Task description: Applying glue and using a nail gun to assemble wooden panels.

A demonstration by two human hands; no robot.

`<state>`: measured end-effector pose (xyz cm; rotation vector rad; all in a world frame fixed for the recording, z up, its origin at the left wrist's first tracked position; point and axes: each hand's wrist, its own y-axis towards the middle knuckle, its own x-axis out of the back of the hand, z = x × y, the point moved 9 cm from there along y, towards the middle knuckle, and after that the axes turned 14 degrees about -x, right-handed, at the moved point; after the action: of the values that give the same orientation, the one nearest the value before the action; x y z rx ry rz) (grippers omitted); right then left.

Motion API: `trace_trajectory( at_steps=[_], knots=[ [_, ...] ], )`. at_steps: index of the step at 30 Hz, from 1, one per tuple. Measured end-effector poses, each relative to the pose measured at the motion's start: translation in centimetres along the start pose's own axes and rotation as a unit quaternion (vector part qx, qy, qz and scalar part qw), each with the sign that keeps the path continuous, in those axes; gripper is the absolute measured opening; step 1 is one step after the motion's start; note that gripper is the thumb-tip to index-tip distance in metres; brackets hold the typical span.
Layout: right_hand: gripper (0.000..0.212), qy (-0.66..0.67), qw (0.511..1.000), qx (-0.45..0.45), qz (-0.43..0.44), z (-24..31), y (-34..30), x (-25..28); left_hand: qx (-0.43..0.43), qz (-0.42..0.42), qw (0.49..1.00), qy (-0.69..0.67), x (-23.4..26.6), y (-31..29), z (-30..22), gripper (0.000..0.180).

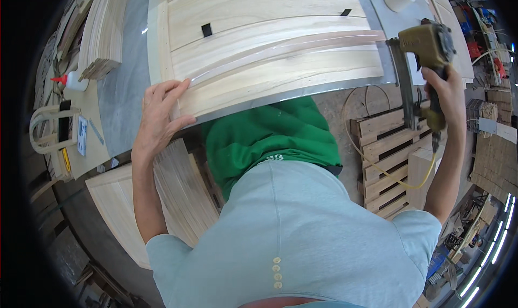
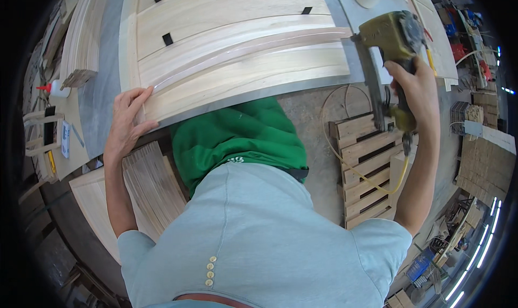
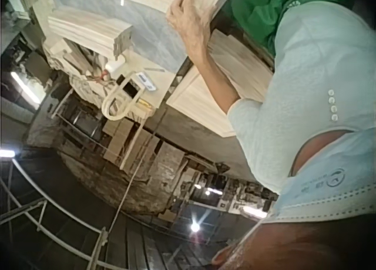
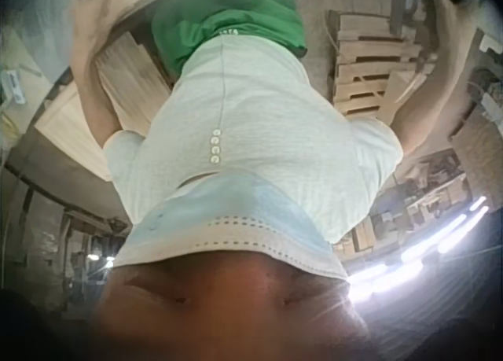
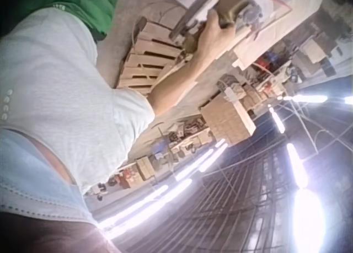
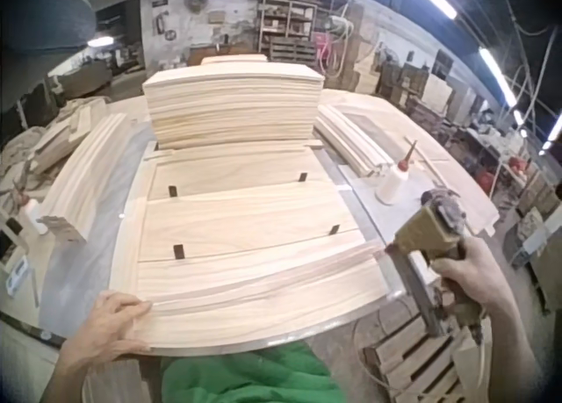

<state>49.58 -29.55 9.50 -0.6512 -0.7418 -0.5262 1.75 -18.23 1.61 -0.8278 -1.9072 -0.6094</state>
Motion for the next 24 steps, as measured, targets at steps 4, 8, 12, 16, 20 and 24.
trace_trajectory(
  at_steps=[4, 8, 12, 16, 20, 24],
  knots=[
    [0.033, -0.156, 0.957, 0.135, -0.202, -1.2, 6.9, 2.1, 0.018, 0.022, 1.0, -0.014, -0.5, 0.1, -0.1, 0.072],
    [0.039, -0.29, 0.906, 0.122, -0.284, -2.0, 10.8, 0.7, 0.031, 0.023, 0.999, -0.006, -0.3, -0.1, -0.3, 0.073],
    [0.045, -0.311, 0.909, 0.071, -0.27, -3.1, 11.4, -1.5, 0.05, 0.025, 0.998, 0.003, -0.5, 0.0, -0.6, 0.072],
    [0.043, -0.274, 0.897, 0.143, -0.317, -3.1, 9.8, -2.3, 0.073, 0.01, 0.997, 0.009, -0.7, 0.2, -1.0, 0.069],
    [0.036, -0.151, 0.914, 0.253, -0.28, -0.7, 6.4, -3.8, 0.101, -0.031, 0.994, 0.019, -0.4, 0.1, -1.2, 0.061],
    [0.031, -0.095, 0.937, 0.269, -0.199, -0.7, 6.9, -6.6, 0.141, -0.098, 0.985, -0.004, -0.7, 0.3, -1.2, 0.052]
  ],
)
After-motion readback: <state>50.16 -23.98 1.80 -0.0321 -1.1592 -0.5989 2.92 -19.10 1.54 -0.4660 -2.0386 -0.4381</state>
